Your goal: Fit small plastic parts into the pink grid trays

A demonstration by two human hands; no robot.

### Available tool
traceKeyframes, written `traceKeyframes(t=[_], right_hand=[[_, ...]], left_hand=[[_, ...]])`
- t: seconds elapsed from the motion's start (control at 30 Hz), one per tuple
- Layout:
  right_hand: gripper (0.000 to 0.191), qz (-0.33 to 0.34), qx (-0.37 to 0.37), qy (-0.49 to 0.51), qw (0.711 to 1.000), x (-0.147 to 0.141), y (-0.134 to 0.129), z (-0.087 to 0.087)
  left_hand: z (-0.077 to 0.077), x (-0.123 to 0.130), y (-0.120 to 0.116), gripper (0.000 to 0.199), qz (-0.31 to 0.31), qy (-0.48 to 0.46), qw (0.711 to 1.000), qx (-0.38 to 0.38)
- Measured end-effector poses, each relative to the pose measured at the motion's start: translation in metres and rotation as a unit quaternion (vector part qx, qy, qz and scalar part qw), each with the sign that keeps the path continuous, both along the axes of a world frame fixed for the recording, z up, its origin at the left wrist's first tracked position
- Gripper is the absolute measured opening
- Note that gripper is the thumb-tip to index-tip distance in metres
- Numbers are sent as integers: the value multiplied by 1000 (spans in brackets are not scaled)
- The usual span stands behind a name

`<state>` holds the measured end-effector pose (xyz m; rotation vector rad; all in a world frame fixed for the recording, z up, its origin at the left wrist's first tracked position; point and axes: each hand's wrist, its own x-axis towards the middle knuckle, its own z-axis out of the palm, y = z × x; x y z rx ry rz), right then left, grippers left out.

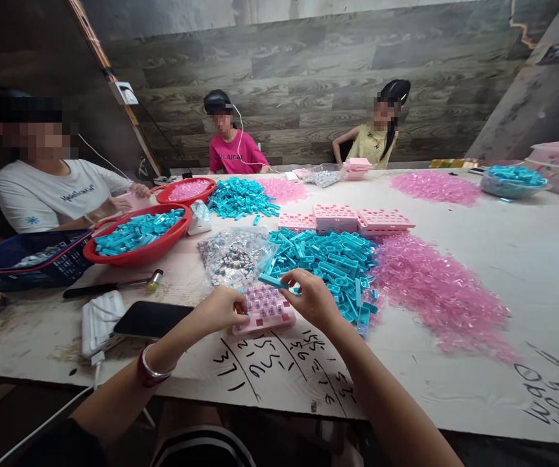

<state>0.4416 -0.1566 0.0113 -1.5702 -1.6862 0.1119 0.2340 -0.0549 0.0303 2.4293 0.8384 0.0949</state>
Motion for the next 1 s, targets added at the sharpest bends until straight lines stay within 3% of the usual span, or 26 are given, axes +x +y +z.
traceKeyframes(t=[0.3,0.77,1.0], right_hand=[[10,-3,0,-2,1000,0,0,0],[10,-4,-3,-5,1000,2,1,-3],[10,-7,-6,-6,1000,1,1,-2]], left_hand=[[-1,0,-3,7,19,4,999,37],[1,0,-2,6,11,1,1000,9],[0,1,-4,6,16,18,999,32]])
